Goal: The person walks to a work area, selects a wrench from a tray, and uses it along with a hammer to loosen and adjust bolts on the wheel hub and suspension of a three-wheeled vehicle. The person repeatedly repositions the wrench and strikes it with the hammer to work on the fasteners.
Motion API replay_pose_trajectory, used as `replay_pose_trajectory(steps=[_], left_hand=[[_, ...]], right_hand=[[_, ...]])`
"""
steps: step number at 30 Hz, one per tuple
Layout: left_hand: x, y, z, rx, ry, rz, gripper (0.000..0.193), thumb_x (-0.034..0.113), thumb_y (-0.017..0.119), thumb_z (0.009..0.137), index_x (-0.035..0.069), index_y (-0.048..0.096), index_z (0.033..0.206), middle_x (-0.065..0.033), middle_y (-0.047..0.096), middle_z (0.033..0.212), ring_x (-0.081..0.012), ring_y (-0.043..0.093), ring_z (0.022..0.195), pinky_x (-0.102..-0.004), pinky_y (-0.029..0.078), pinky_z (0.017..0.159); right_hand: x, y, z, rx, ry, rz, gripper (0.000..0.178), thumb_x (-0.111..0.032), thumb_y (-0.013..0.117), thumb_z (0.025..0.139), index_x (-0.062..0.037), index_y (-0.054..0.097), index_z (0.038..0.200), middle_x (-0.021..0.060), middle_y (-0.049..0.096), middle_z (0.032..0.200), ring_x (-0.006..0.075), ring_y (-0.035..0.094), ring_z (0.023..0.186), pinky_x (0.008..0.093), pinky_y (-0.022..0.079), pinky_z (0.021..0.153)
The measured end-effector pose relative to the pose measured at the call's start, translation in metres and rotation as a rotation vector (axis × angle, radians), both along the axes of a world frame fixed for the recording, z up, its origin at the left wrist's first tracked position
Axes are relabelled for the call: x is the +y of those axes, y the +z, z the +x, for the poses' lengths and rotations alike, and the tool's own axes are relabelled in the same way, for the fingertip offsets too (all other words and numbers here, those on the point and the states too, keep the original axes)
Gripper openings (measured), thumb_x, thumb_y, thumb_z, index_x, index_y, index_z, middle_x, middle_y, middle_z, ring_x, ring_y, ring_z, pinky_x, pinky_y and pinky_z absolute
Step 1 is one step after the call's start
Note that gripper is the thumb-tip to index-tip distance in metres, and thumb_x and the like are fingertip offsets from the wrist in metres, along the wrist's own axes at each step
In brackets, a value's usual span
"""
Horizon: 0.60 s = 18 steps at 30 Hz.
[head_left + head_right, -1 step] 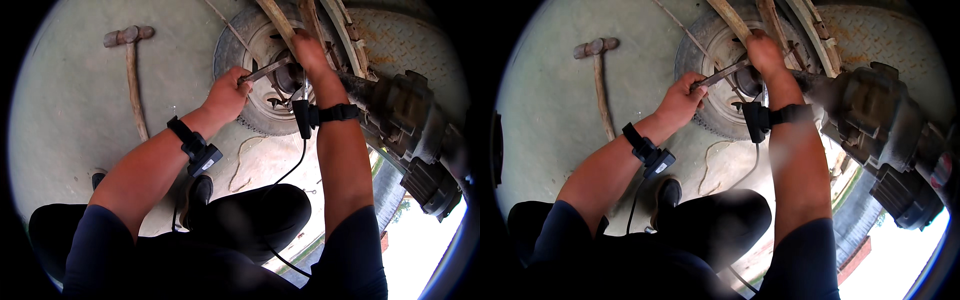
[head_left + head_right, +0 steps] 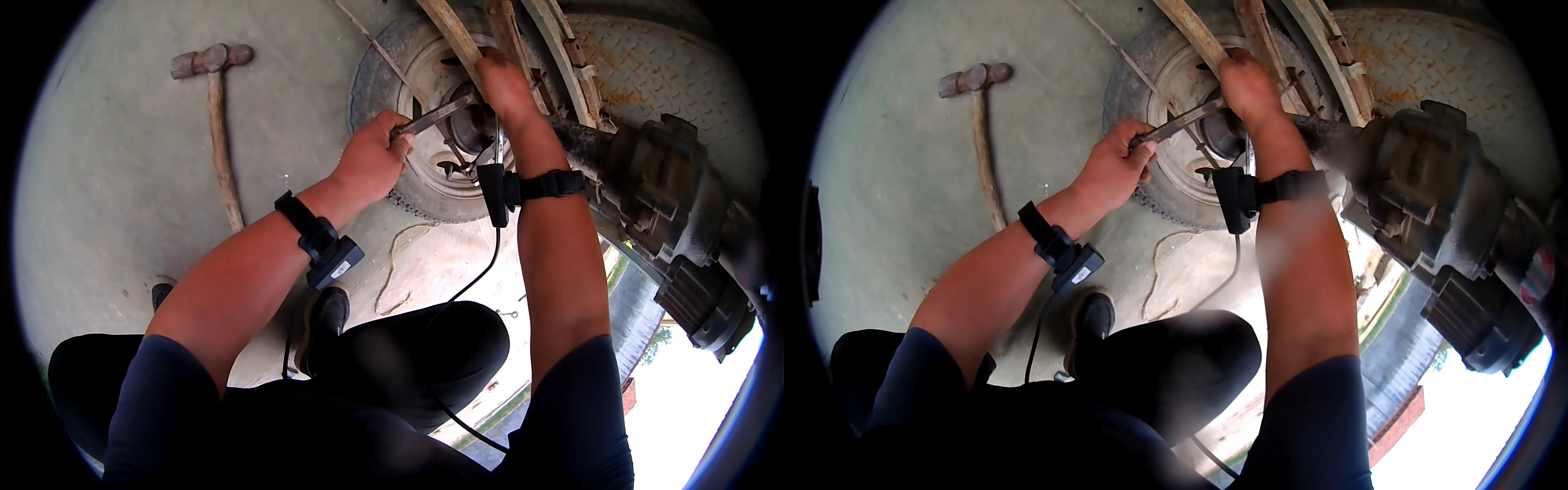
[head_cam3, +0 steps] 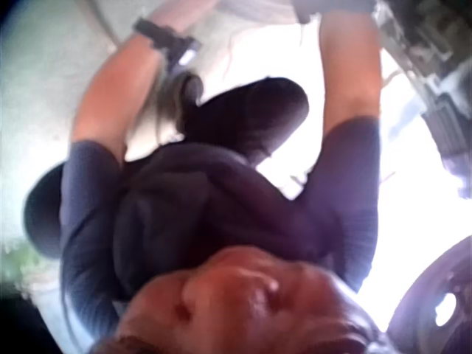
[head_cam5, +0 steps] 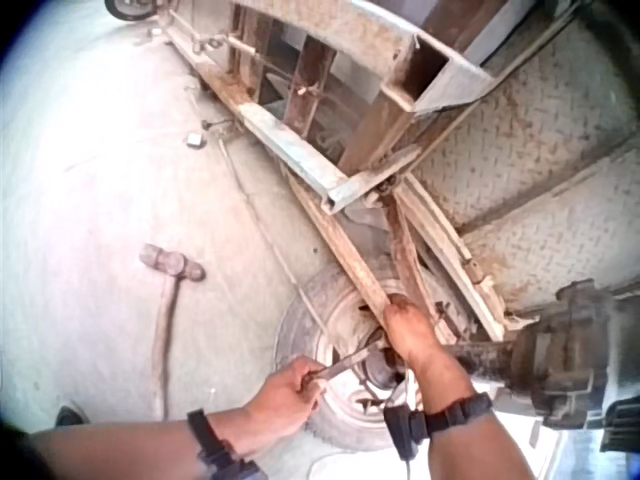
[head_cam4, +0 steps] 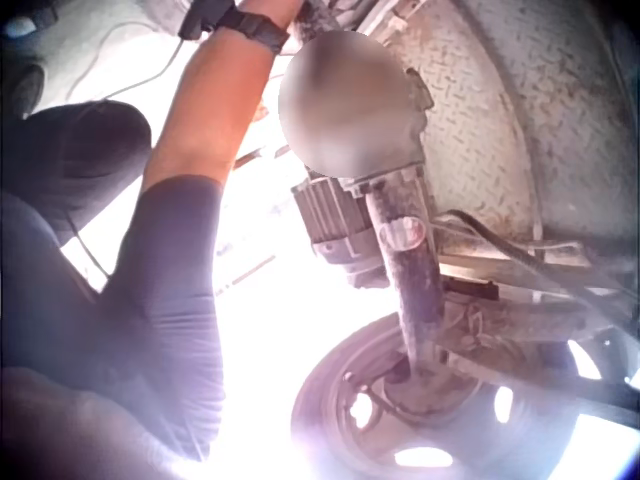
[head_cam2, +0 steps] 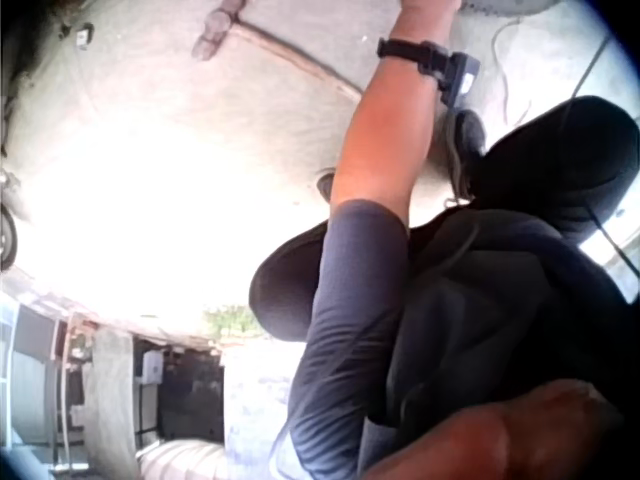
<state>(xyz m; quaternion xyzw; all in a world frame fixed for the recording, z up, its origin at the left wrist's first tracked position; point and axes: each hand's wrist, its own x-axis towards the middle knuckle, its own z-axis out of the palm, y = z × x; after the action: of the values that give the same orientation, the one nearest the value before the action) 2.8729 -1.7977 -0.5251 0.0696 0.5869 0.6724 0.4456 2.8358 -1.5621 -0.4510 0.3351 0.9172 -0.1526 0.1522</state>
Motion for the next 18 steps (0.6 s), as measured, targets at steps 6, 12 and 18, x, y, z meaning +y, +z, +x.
replay_pose_trajectory(steps=[6,12,18], left_hand=[[-0.005,-0.003,0.000,0.211,-0.122,-0.171,0.030,0.026,0.055,0.098,-0.002,0.048,0.108,-0.0262,0.064,0.091,-0.0447,0.062,0.086,-0.0491,0.048,0.076],[-0.019,0.000,-0.011,0.217,-0.222,-0.249,0.034,0.029,0.052,0.099,-0.003,0.046,0.108,-0.0280,0.065,0.096,-0.0460,0.063,0.092,-0.0506,0.048,0.080],[-0.007,-0.003,-0.005,0.331,-0.228,-0.252,0.033,0.026,0.052,0.101,-0.004,0.044,0.111,-0.0107,0.061,0.071,-0.0198,0.061,0.055,-0.0351,0.049,0.052]], right_hand=[[-0.003,0.001,0.010,0.262,-0.034,-0.022,0.050,-0.030,0.045,0.087,-0.0123,0.054,0.133,0.0244,0.062,0.123,0.0412,0.055,0.119,0.0434,0.042,0.103],[-0.086,0.033,0.062,0.530,0.196,0.244,0.037,-0.021,0.056,0.086,-0.0044,0.058,0.120,0.0228,0.066,0.107,0.0391,0.062,0.102,0.0424,0.047,0.096],[-0.114,0.013,0.087,0.284,-0.834,-0.994,0.031,-0.028,0.058,0.099,-0.0035,0.056,0.117,0.0118,0.067,0.103,0.0249,0.065,0.093,0.0365,0.052,0.084]])
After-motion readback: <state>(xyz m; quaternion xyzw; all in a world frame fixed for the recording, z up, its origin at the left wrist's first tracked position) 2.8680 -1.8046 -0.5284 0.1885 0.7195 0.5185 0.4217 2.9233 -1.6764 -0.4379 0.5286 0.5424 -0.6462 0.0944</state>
